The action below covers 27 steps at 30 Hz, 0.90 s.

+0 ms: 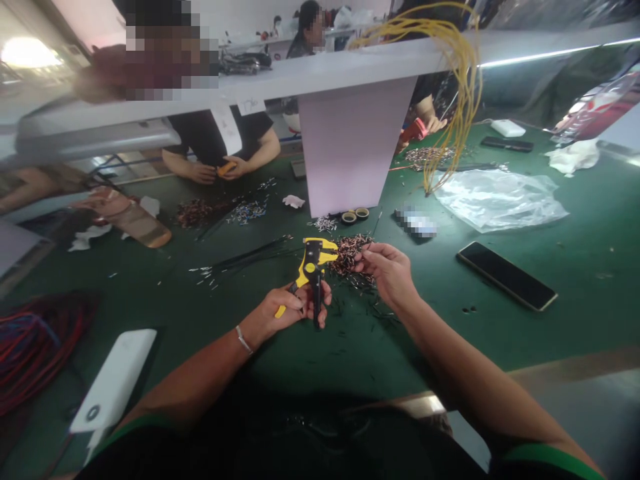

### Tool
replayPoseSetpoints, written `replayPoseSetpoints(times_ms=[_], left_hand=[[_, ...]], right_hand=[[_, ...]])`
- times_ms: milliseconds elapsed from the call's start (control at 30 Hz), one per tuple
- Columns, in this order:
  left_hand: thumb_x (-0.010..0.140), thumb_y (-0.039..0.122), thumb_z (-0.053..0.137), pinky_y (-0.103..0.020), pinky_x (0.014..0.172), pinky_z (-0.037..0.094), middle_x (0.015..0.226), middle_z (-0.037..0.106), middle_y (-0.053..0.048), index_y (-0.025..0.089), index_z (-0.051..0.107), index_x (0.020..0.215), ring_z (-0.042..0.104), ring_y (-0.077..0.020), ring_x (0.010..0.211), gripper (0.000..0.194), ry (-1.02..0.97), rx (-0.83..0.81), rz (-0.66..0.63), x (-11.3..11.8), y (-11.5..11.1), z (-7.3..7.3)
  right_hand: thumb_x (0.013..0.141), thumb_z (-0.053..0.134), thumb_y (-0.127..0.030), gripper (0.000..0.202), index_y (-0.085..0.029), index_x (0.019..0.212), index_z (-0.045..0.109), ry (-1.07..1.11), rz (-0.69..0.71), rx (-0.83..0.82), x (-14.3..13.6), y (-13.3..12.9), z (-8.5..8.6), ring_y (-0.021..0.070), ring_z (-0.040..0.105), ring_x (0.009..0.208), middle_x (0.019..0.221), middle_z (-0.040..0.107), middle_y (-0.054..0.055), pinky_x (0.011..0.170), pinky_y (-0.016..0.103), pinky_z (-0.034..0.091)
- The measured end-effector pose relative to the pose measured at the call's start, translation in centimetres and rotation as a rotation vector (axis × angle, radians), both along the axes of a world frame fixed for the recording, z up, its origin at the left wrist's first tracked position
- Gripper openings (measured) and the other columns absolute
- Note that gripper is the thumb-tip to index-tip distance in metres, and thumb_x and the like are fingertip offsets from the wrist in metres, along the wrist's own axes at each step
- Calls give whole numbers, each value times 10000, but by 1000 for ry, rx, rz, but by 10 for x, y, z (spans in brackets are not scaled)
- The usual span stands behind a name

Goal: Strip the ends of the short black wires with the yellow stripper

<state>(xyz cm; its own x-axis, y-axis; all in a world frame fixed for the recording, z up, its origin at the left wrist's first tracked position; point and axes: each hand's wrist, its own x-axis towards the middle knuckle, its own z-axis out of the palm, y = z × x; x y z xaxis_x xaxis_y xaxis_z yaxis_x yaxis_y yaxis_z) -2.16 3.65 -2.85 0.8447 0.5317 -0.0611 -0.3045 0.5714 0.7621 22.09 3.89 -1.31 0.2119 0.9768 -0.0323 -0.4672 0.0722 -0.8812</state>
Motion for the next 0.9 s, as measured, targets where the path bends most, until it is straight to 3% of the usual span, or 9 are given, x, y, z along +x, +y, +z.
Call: replayPoseSetpoints(times_ms=[233,367,533,733,900], left_hand=[[561,216,651,-426,754,521,973,632,-120,107,661,1127,649,-252,776,577,21,-34,2,0,0,9],[559,237,653,-416,710,508,1010,640,-151,91,666,1120,648,-263,755,579,51,75,12,-8,10,13],[596,215,649,-421,738,507,1081,647,-169,94,646,1148,650,-269,796,565,105,221,193,-24,28,19],[620,215,619,-392,739,519,976,686,-146,87,627,1185,658,-255,796,580,68,170,377,-33,39,12],[656,217,604,-393,751,530,957,702,-140,82,642,1176,670,-254,797,539,65,109,456,-36,42,5]], right_hand=[[640,793,-209,171,-175,729,651,7,17,-7,-4,-3,0,136,663,494,662,729,9,516,263,528],[658,776,-204,163,-183,732,633,24,25,6,1,-1,-3,133,660,509,684,727,5,558,285,558],[681,745,-197,125,-190,710,623,19,48,-29,2,1,-7,128,647,510,668,706,-3,582,304,579],[644,766,-216,131,-181,677,644,-23,226,-65,-16,-10,-6,148,668,520,662,733,19,535,281,554],[636,789,-261,169,-175,695,656,-88,284,-108,-26,-15,-10,134,644,470,618,724,14,482,245,508]])
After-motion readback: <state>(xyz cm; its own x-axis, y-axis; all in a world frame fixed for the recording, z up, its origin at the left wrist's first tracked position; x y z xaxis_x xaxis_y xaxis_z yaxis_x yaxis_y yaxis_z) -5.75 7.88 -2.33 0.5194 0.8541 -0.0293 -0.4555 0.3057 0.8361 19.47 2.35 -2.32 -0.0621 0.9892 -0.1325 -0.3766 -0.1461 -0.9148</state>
